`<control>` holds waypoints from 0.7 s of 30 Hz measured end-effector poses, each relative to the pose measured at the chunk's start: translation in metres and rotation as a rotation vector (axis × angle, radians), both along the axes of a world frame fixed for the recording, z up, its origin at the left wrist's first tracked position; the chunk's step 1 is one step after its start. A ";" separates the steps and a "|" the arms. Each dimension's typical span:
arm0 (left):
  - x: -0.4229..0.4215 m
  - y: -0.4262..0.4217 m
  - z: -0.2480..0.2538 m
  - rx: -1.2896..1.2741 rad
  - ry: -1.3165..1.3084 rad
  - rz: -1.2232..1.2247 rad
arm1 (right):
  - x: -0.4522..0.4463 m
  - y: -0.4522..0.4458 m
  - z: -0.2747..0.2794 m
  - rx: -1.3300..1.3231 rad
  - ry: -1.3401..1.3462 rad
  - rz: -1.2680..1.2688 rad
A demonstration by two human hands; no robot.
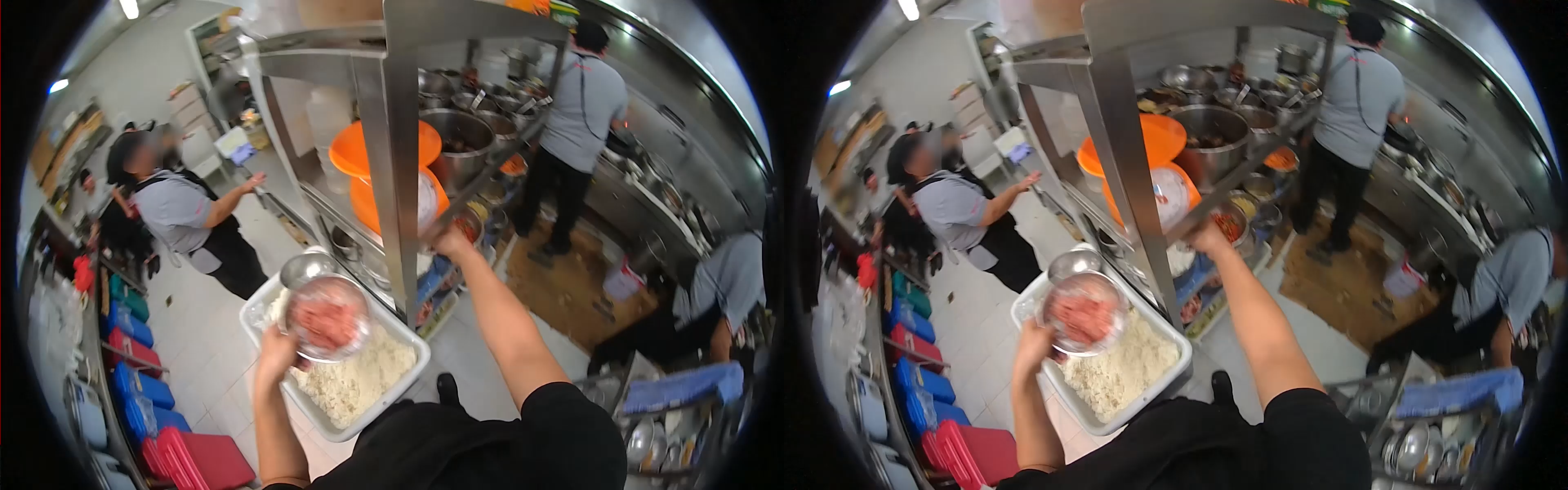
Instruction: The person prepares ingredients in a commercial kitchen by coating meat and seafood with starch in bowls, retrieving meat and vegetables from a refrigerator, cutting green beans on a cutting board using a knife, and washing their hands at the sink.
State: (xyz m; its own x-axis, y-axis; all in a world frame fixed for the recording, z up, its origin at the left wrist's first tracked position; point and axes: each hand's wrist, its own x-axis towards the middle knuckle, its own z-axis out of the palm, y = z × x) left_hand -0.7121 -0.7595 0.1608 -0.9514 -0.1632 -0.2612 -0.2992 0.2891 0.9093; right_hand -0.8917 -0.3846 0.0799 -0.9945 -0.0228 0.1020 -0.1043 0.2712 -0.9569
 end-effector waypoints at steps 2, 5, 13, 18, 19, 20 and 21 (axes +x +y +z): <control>0.000 0.025 -0.054 0.157 -0.283 -0.365 | 0.024 0.020 0.003 -0.055 -0.219 -0.043; 0.008 0.102 -0.092 0.215 -0.289 -0.648 | 0.113 0.027 0.037 -0.151 -0.286 -0.078; 0.042 0.244 -0.121 0.134 -0.291 -1.036 | 0.326 0.069 -0.027 0.479 -0.370 -0.156; 0.144 0.311 -0.170 -0.067 -0.192 -1.330 | 0.438 0.047 -0.143 0.540 -0.618 -0.480; 0.169 0.313 -0.192 -0.071 -0.207 -1.411 | 0.469 0.051 -0.179 0.596 -0.700 -0.524; 0.194 0.315 -0.214 -0.081 -0.223 -1.491 | 0.505 0.043 -0.166 0.534 -0.806 -0.600; 0.221 0.317 -0.226 -0.123 -0.358 -1.547 | 0.540 0.034 -0.154 0.463 -0.904 -0.668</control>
State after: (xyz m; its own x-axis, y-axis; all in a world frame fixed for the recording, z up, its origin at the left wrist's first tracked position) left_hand -0.4908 -0.4421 -0.0654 -0.1076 0.8236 -0.5569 0.1558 0.5672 0.8087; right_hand -0.3516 -0.3508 -0.0741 -0.5324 0.6709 -0.5162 0.8413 0.3516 -0.4106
